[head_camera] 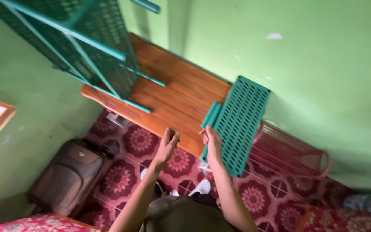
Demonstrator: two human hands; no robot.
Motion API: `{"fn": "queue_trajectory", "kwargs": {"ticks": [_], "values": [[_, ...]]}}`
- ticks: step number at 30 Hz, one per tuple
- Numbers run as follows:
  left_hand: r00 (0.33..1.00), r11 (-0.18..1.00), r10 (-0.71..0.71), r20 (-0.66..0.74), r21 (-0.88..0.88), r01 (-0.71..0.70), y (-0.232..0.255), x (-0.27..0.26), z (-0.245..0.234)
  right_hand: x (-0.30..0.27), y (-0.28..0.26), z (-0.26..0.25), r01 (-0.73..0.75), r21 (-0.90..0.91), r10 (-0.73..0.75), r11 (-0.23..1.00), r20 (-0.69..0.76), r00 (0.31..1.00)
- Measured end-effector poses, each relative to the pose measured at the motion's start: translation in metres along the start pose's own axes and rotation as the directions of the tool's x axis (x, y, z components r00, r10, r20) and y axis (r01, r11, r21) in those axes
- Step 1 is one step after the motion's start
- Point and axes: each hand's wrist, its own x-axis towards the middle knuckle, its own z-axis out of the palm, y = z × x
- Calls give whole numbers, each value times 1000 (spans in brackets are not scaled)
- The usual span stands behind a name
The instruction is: The person assembles a green plastic shelving unit on a wooden table. They insert vertical rods into the side panels and attach horizontal crossbars to form the frame, then place a perforated shelf panel into the structure.
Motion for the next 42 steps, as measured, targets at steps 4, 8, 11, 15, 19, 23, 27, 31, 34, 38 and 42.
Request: {"fn": "queue_trajectory", "kwargs": {"ticks": [4, 8, 11, 15, 19, 23, 27, 31, 34, 38, 42], "values": [[999, 992, 3, -45, 124, 3, 30, 2, -61, -3, 10, 71, 54, -7, -54, 999, 42, 998], [995, 981, 89, -45, 178, -80, 71, -1, -111, -10, 5, 137, 209, -123, -191, 970, 149, 970], [972, 912, 225, -60, 365, -188, 109, -3, -147, -12, -12, 188, 352, -186, -312, 917, 213, 926], [908, 755, 419, -1, 556, -348, 166, 8, -183, -24, -55, 243, 628, -335, -542, 703, 319, 777], [803, 617, 591, 74, 600, -510, 217, 30, -211, -33, -100, 283, 782, -343, -660, 520, 421, 623], [711, 515, 702, 38, 664, -543, 267, 46, -233, -33, -138, 315, 870, -424, -768, 251, 461, 446], [645, 344, 759, 93, 784, -517, 311, 74, -254, -16, -164, 346, 731, -640, -803, -238, 553, 222], [562, 124, 794, 232, 843, -523, 339, 105, -264, -3, -173, 366, 636, -707, -752, -309, 591, 292], [530, -23, 777, 340, 856, -516, 357, 129, -272, 24, -185, 378, 642, -714, -742, -279, 585, 329], [642, 14, 634, 430, 824, -566, 364, 144, -279, 39, -189, 377, 579, -769, -678, -272, 580, 451], [597, -78, 575, 559, 764, -640, 378, 159, -286, 47, -192, 392, 537, -791, -575, -294, 595, 562]]}}
